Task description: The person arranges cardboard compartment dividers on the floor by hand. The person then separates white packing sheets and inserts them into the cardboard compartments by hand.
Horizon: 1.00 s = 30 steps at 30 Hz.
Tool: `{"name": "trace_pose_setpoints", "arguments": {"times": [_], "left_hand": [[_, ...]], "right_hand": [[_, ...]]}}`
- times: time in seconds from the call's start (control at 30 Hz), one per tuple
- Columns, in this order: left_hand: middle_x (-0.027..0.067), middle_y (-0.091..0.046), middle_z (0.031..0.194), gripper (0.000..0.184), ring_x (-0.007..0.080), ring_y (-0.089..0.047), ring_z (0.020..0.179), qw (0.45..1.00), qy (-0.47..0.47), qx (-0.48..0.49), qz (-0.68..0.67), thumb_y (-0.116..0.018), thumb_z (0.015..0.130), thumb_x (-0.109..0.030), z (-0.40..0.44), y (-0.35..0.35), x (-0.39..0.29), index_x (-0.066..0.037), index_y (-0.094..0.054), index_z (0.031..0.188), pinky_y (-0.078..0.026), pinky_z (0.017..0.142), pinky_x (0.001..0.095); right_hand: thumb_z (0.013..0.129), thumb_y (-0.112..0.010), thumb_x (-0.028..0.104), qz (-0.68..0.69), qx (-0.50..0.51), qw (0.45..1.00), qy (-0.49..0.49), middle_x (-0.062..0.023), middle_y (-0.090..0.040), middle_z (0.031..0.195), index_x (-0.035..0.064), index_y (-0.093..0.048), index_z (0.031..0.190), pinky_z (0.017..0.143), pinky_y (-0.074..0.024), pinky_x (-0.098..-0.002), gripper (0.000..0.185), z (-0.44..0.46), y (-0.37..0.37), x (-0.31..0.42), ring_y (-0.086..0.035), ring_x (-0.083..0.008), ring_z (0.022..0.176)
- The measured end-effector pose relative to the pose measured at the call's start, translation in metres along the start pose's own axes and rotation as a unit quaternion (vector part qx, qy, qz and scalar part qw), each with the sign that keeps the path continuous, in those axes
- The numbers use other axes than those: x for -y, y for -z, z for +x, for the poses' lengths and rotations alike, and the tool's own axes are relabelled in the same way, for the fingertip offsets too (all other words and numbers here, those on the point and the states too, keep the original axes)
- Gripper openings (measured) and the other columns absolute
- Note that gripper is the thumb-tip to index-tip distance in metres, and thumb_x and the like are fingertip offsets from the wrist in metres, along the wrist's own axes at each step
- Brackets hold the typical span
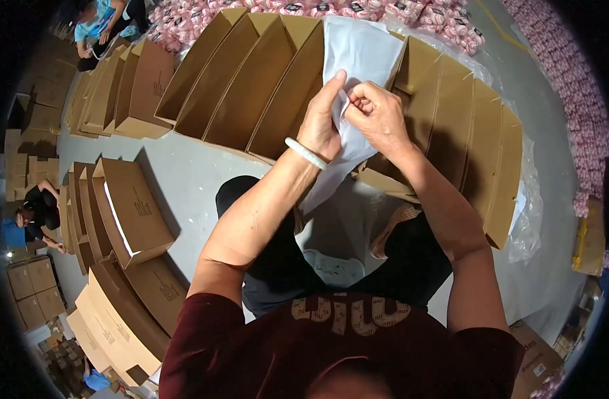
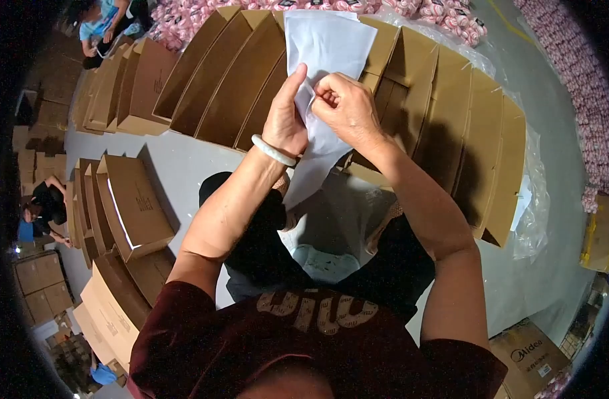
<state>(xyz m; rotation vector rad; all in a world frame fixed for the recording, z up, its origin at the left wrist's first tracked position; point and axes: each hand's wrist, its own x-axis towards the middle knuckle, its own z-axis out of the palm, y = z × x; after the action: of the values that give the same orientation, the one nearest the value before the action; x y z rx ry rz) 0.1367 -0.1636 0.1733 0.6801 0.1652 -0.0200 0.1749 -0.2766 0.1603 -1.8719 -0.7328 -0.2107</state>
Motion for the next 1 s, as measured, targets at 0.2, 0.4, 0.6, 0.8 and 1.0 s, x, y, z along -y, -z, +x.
{"name": "trace_pose_setpoints", "arguments": {"times": [0.2,0.4,0.6,0.8,1.0], "left_hand": [[0.0052,-0.058,0.089,0.023,0.0144,-0.057,0.083,0.998,0.031,-0.001,-0.045,-0.055,0.087,-0.028,0.002,0.005,0.002,-0.006,-0.054,0.093,-0.047,0.077,0.0304],[0.0095,-0.058,0.097,0.031,0.0185,-0.059,0.086,0.997,0.035,0.041,-0.046,-0.051,0.089,-0.028,0.007,0.009,0.007,-0.001,-0.052,0.103,-0.048,0.078,0.0315],[0.0109,-0.058,0.1,0.033,0.0177,-0.058,0.091,0.996,0.06,0.031,-0.055,-0.047,0.091,-0.03,0.008,0.01,0.009,0.0,-0.051,0.105,-0.047,0.081,0.0318],[0.0117,-0.057,0.101,0.04,0.0184,-0.057,0.093,0.999,0.009,0.036,0.029,-0.037,0.094,-0.034,0.005,0.007,0.016,0.002,-0.048,0.11,-0.045,0.086,0.032],[0.0084,-0.055,0.108,0.045,0.0164,-0.052,0.102,0.995,0.008,0.058,0.086,-0.032,0.095,-0.039,0.003,0.005,0.016,-0.002,-0.046,0.116,-0.039,0.091,0.0333]], "right_hand": [[0.073,-0.058,-0.005,0.044,-0.01,0.999,-0.02,-0.0004,-0.056,0.071,-0.0021,-0.055,0.078,0.055,-0.0444,-0.0177,0.006,0.001,-0.001,-0.006,-0.051,-0.0025,0.062],[0.074,-0.058,-0.005,0.058,-0.005,0.998,-0.011,-0.0001,-0.056,0.073,-0.0008,-0.055,0.077,0.057,-0.0446,-0.0171,0.006,-0.001,0.004,-0.007,-0.051,-0.0026,0.065],[0.074,-0.059,-0.005,0.054,0.006,0.998,-0.034,0.0004,-0.055,0.073,-0.0009,-0.054,0.078,0.057,-0.045,-0.0176,0.007,-0.003,0.008,-0.009,-0.051,-0.0024,0.066],[0.074,-0.061,-0.004,0.03,0.016,0.999,0.002,-0.0028,-0.055,0.076,-0.0018,-0.054,0.081,0.061,-0.0479,-0.0207,0.01,-0.004,0.01,0.002,-0.054,-0.0066,0.067],[0.069,-0.06,-0.004,-0.069,0.008,0.995,0.068,-0.0073,-0.051,0.07,0.0,-0.052,0.078,0.052,-0.0427,-0.0241,0.013,-0.007,0.009,-0.005,-0.049,-0.0109,0.057]]}}
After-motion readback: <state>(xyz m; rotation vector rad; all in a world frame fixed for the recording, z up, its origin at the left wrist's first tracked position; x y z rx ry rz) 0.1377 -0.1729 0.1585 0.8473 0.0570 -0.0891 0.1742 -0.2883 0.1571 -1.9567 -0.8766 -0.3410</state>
